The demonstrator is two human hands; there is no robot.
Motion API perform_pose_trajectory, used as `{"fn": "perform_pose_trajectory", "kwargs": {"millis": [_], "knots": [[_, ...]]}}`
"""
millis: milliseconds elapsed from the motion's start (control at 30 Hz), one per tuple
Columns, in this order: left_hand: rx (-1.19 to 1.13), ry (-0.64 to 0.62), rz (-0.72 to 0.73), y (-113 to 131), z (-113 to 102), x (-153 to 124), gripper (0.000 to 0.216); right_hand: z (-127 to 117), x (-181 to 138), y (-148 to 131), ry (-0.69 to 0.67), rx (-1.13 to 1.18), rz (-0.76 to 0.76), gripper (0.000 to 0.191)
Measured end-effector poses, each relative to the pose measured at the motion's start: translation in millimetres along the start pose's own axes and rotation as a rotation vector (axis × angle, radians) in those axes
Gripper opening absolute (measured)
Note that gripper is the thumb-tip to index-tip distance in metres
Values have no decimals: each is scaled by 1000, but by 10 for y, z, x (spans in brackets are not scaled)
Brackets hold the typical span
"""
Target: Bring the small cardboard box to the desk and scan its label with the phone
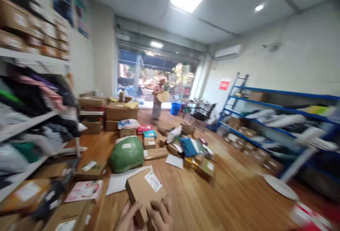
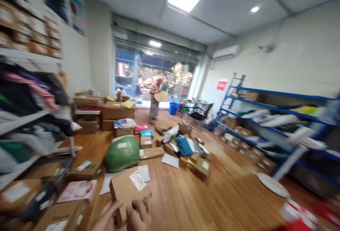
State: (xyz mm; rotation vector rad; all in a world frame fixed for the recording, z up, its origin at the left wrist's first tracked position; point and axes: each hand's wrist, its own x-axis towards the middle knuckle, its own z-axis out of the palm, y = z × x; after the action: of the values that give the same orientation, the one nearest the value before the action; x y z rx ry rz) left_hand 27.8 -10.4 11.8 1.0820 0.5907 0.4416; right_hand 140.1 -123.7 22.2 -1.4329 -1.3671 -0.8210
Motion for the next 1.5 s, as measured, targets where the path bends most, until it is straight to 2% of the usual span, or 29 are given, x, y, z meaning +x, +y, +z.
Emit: {"fn": "perform_pose_trajectory", "kwargs": {"millis": [33, 67, 133, 200, 267, 333, 467, 533, 600, 667, 733, 833, 967, 1067, 1167, 1300, 1400, 1500], "knots": [[-76, -11, -26, 63, 276, 101, 76, -256, 9, 205, -84, -29, -17, 24], [-112, -31, -68, 131, 536, 189, 82, -515, 17, 386, -110, -60, 61, 43], [-133, -90, -133, 258, 1002, 362, 87, -987, 25, 693, -84, -71, 420, 67], [-108, -162, -198, 332, 1405, 560, 86, -1330, 28, 968, 8, 23, 856, 64], [-97, -223, -241, 339, 1760, 800, 83, -1530, 44, 1268, 40, 245, 1183, 60], [-106, -282, -267, 306, 2082, 1097, 82, -1631, 86, 1625, 57, 483, 1307, 60], [-79, -427, -400, 258, 2687, 1922, 79, -1741, 219, 2536, 155, 786, 1336, 61], [-14, -521, -514, 252, 3025, 2451, 77, -1796, 262, 3073, 204, 833, 1453, 66], [65, -609, -590, 241, 3426, 3014, 74, -1863, 281, 3644, 288, 778, 1623, 69], [105, -626, -609, 216, 3901, 3555, 71, -1964, 301, 4221, 408, 718, 1756, 59], [101, -626, -621, 172, 4423, 4018, 79, -2124, 349, 4766, 587, 696, 1767, 50], [55, -697, -582, 17, 5204, 4521, 93, -2480, 485, 5451, 816, 607, 1653, 46], [72, -887, -436, -410, 6148, 5000, 112, -3013, 692, 6175, 1005, 385, 1614, 48], [129, -988, -248, -729, 6835, 5424, 115, -3365, 775, 6777, 1079, 376, 1574, 52], [175, -954, -199, -899, 7529, 5940, 105, -3707, 787, 7540, 1007, 463, 1544, 56], [121, -805, -256, -915, 8351, 6602, 99, -4120, 869, 8692, 769, 525, 1593, 65], [71, -646, -257, -842, 8849, 7025, 104, -4311, 1074, 9493, 631, 588, 1626, 70], [32, -511, -270, -743, 9264, 7424, 109, -4399, 1315, 10191, 544, 636, 1659, 71]]}}
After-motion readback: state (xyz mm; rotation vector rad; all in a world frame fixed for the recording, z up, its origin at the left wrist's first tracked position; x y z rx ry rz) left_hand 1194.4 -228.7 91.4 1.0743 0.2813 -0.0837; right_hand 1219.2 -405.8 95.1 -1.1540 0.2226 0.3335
